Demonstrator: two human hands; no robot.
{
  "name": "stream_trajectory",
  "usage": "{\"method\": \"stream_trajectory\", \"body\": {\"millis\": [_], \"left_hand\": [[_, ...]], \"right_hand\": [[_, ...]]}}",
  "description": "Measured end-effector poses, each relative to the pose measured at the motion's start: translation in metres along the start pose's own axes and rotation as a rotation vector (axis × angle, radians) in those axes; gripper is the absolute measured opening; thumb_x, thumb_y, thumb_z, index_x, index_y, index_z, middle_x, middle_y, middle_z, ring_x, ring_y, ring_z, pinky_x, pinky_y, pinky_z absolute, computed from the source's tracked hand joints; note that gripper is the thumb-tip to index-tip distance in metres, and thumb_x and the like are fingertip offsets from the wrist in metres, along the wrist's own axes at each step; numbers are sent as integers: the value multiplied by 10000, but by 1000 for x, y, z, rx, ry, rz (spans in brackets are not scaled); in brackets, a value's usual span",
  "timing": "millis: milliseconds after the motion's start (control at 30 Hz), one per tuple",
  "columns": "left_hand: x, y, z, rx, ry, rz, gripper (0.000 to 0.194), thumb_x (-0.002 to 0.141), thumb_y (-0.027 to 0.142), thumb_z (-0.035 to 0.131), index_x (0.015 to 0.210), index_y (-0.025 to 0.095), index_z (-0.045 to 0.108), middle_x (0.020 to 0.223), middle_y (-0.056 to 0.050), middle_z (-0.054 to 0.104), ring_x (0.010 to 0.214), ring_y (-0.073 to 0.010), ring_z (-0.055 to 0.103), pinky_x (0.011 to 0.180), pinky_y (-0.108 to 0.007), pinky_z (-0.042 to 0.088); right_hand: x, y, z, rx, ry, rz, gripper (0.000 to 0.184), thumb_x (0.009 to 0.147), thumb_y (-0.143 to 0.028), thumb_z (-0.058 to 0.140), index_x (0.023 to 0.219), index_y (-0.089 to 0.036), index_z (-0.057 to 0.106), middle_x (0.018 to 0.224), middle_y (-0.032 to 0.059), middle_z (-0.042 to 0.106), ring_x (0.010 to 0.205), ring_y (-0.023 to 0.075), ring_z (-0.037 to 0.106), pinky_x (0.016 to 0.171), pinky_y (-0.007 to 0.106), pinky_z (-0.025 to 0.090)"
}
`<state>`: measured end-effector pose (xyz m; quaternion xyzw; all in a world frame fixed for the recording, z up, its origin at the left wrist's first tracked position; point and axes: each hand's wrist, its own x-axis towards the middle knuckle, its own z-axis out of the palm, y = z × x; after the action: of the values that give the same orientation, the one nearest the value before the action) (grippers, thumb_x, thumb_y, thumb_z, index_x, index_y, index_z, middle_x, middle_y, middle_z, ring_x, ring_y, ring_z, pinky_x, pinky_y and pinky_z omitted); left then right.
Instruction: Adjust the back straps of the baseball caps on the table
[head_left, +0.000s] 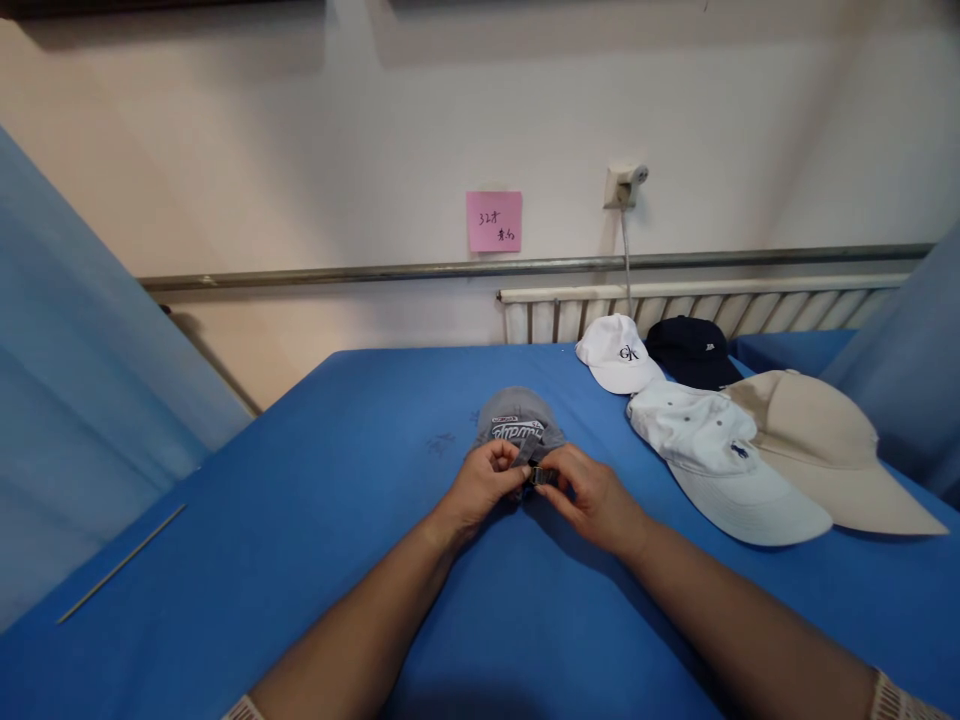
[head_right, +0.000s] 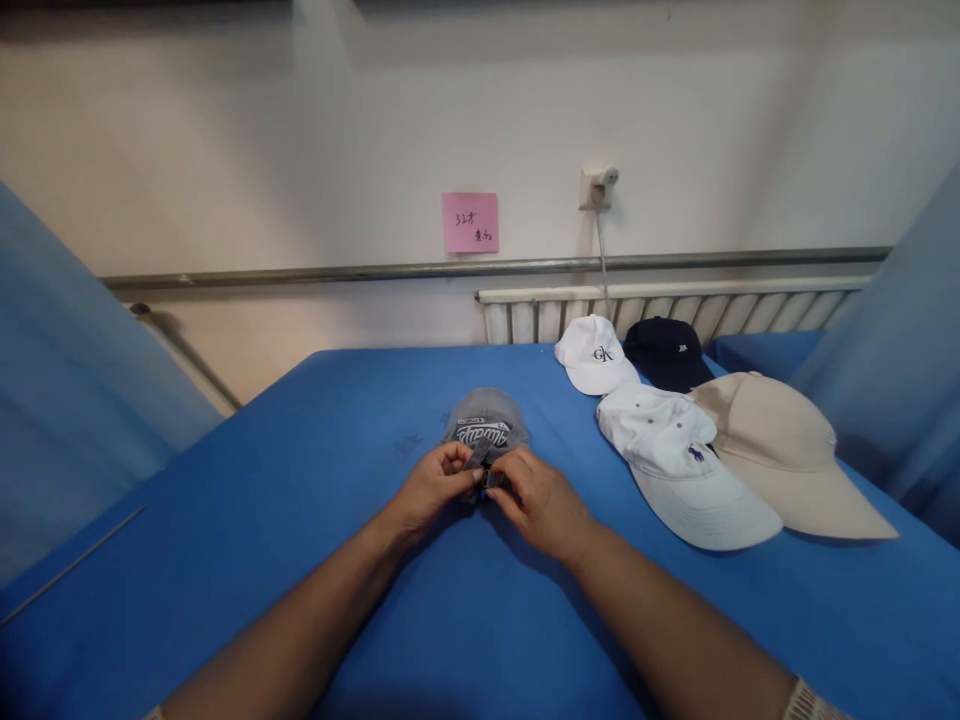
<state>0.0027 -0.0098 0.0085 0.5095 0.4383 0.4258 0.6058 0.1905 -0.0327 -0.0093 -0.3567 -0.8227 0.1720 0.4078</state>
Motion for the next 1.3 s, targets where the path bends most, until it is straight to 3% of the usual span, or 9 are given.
{"method": "stream_trajectory", "body": {"millis": [333,767,933,1067,1300], "left_hand": [[0,-3,-2,3,-49,-19,352,639,280,809,772,168,503,567,52,565,466,-68,514,471,-188,412],[0,-3,-4,29,-74,-39,365,680,369,798,828,156,541,644,8,630,514,-88,555,475,-195,432],[1,-2,-3,61,-91,-21,358,749,469,720,811,146,579,726,-30,665,516,-86,547,471,-206,424],[1,-1,-3,66,-65,17,377,792,518,652,783,146,593,670,-15,628,489,-84,509,443,-204,384],[-1,8,-6,114,-1,79,318,766,448,695,748,147,597,583,27,543,462,-61,421,447,-193,323]], "right_hand": [[-1,7,2,-94,-1,14,152,901,-195,584,1049,-223,598,1005,58,643,837,183,620,708,301,502],[-1,9,3,-93,171,-5,158,910,-252,594,1059,-205,616,875,47,642,716,164,612,621,273,482],[-1,9,1,-98,199,-9,171,905,-233,599,1072,-214,623,864,40,647,710,160,611,611,265,478],[0,9,1,-108,211,-12,183,900,-252,610,1078,-217,631,856,39,651,701,161,608,604,265,477],[0,10,1,-29,255,6,215,886,-255,629,1098,-224,645,814,25,631,622,138,570,581,260,479]]}}
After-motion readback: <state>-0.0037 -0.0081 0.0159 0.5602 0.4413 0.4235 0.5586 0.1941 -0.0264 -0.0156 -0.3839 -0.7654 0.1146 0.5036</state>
